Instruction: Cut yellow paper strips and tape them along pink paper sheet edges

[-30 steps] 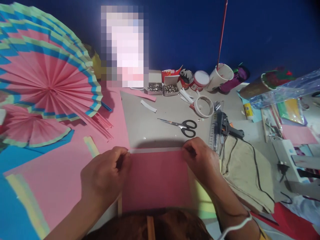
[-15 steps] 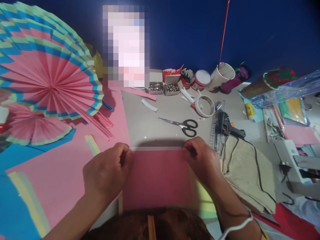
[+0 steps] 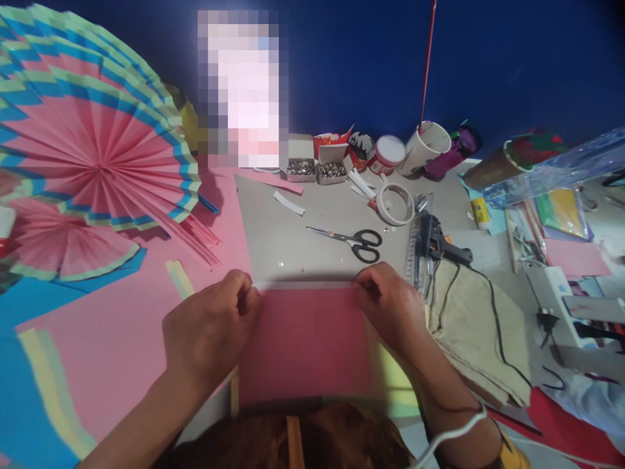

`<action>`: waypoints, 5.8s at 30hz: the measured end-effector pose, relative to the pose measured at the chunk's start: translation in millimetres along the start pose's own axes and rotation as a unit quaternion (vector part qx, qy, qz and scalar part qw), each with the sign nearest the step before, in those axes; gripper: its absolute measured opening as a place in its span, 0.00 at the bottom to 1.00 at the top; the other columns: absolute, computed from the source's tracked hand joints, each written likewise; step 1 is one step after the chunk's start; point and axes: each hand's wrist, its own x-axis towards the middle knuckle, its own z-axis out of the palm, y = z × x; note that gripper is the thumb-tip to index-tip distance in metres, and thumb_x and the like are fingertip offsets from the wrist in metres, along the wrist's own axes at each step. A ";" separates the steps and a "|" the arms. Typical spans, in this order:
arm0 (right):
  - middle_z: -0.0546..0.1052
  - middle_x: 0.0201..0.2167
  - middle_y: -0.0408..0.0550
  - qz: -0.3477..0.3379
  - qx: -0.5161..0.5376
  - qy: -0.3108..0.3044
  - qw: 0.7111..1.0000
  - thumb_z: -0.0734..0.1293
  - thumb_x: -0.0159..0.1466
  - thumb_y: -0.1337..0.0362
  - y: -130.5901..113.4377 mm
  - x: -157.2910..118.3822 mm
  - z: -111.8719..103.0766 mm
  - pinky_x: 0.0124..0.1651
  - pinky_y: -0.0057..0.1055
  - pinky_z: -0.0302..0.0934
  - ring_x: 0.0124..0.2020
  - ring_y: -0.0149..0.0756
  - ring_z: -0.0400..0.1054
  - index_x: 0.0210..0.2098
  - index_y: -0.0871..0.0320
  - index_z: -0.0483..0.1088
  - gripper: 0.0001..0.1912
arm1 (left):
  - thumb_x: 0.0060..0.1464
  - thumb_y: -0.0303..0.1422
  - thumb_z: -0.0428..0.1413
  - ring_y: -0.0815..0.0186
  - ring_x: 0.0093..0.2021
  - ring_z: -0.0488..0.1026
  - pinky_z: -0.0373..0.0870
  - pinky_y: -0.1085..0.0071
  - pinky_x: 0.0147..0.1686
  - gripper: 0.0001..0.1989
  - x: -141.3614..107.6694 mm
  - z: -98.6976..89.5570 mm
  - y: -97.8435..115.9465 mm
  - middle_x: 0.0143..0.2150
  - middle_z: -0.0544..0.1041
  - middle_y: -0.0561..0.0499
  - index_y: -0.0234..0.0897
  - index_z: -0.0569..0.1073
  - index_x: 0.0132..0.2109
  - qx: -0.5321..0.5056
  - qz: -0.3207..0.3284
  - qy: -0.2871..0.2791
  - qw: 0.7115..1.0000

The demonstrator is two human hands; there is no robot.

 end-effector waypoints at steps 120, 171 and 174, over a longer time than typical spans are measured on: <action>0.83 0.48 0.48 -0.043 0.213 0.023 0.976 0.73 0.61 0.65 -24.6 4.2 13.2 0.46 0.32 0.67 0.40 0.35 0.77 0.52 0.57 0.75 0.19 | 0.69 0.36 0.51 0.43 0.54 0.72 0.69 0.49 0.49 0.20 -18.0 52.4 4.1 0.57 0.77 0.34 0.31 0.69 0.63 0.042 0.341 0.243 0.907; 0.77 0.29 0.42 -0.312 0.358 0.078 0.877 0.64 0.56 0.68 -47.0 5.4 0.7 0.34 0.27 0.62 0.28 0.31 0.67 0.35 0.57 0.76 0.10 | 0.61 0.49 0.52 0.48 0.55 0.76 0.71 0.52 0.56 0.22 -26.4 -21.5 14.7 0.52 0.81 0.41 0.39 0.78 0.52 -0.220 0.314 0.138 0.913; 0.78 0.30 0.43 -0.345 0.331 0.110 0.871 0.63 0.57 0.69 -48.2 2.8 7.2 0.34 0.27 0.63 0.29 0.31 0.69 0.36 0.57 0.76 0.10 | 0.61 0.49 0.51 0.54 0.40 0.76 0.70 0.58 0.41 0.18 -17.5 -16.7 29.2 0.38 0.80 0.47 0.41 0.76 0.38 -0.228 0.288 0.059 0.928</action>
